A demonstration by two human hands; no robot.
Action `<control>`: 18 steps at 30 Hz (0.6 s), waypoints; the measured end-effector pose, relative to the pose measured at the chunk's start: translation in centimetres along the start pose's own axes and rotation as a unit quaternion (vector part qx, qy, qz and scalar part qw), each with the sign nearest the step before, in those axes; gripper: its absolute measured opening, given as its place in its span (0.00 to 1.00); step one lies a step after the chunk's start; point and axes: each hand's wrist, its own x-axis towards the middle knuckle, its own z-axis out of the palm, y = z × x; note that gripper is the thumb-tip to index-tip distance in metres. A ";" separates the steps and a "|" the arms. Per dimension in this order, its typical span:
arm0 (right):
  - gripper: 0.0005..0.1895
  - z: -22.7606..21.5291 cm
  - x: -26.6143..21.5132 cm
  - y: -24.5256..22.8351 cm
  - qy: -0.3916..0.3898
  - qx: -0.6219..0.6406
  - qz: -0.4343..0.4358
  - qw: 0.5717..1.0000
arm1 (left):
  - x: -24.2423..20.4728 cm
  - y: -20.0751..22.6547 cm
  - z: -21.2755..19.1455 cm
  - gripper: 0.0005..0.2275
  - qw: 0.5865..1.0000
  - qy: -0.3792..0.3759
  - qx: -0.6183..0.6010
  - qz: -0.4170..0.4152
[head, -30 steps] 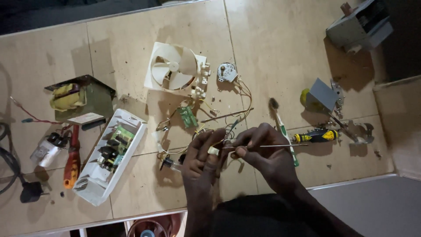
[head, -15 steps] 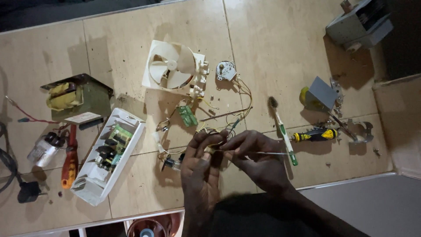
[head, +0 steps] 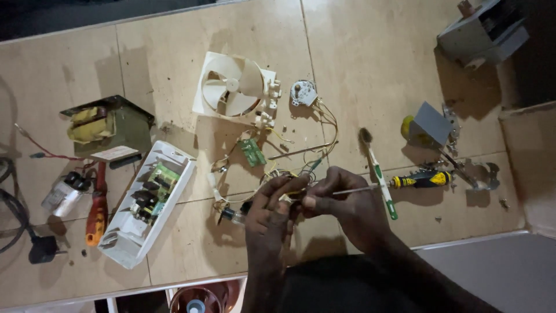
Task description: The person uses a screwdriver to work on a small cylindrical electronic component, then picks up a white circular component and continues to manipulate it with the screwdriver. The workspace contains various disassembled electronic parts and tools.
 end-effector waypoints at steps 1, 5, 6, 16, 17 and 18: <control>0.16 -0.1 -0.1 0.3 0.003 0.000 0.001 1.000 | -0.1 0.1 0.1 0.20 1.000 0.000 -0.001 -0.003; 0.18 -0.3 0.1 1.0 -0.022 0.093 0.061 0.994 | 0.4 -0.4 0.1 0.17 1.000 -0.015 0.008 0.021; 0.18 -0.2 0.0 1.1 -0.017 0.094 0.059 0.994 | 0.5 -0.7 -0.1 0.14 0.999 -0.011 0.026 0.036; 0.15 -0.2 -0.2 2.5 0.008 -0.020 -0.170 0.985 | 0.5 -1.1 0.0 0.15 0.999 0.010 -0.014 0.039; 0.17 -0.8 0.1 3.0 -0.002 0.033 -0.111 0.993 | 0.4 -0.8 0.1 0.16 0.998 -0.020 0.013 0.050; 0.18 -1.4 0.5 3.5 -0.012 0.086 -0.051 0.995 | 0.3 -0.4 0.2 0.18 0.996 -0.050 0.041 0.061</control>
